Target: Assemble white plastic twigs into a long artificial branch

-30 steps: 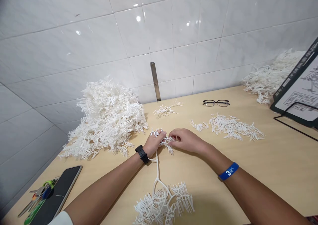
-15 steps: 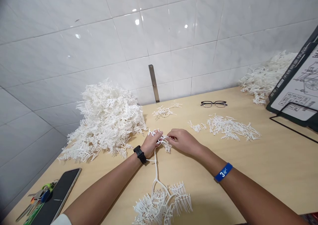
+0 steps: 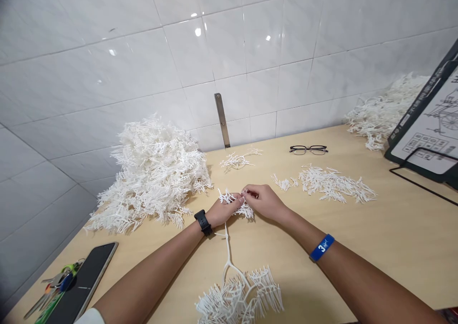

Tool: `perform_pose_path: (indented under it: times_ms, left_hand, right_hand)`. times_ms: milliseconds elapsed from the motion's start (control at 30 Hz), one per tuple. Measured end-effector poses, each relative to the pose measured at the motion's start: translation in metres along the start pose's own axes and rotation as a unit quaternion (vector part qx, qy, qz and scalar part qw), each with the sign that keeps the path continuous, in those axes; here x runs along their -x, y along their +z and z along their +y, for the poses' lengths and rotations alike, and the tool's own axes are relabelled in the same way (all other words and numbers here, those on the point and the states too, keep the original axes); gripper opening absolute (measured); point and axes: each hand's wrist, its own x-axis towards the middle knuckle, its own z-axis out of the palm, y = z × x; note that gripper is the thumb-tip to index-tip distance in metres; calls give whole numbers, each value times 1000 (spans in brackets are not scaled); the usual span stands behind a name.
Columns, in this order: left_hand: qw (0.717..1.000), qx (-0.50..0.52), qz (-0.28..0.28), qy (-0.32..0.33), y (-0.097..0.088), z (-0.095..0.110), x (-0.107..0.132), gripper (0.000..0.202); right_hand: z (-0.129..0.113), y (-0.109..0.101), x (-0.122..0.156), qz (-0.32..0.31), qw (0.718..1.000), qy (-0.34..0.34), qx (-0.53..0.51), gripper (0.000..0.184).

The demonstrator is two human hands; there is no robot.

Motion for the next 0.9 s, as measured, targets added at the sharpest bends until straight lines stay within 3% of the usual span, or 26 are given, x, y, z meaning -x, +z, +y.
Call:
perform_pose_path:
  times_ms: [267, 467, 600, 767, 900]
  left_hand:
    - [999, -11, -33, 5, -5, 0, 0, 37]
    - [1000, -12, 13, 5, 3, 3, 1, 39]
    - [998, -36, 51, -4, 6, 0, 0, 36]
    - [973, -208, 96, 21, 4, -5, 3, 27]
    - [937, -335, 72, 71, 1, -4, 6, 12]
  right_hand:
    - [-3, -1, -1, 40, 999, -22, 0, 30]
    - [4, 2, -3, 6, 992, 32, -123, 30]
    - [5, 3, -3, 8, 991, 40, -124, 25]
    - [1, 4, 0, -47, 988, 40, -145, 21]
    - [0, 9, 0, -38, 992, 57, -101, 27]
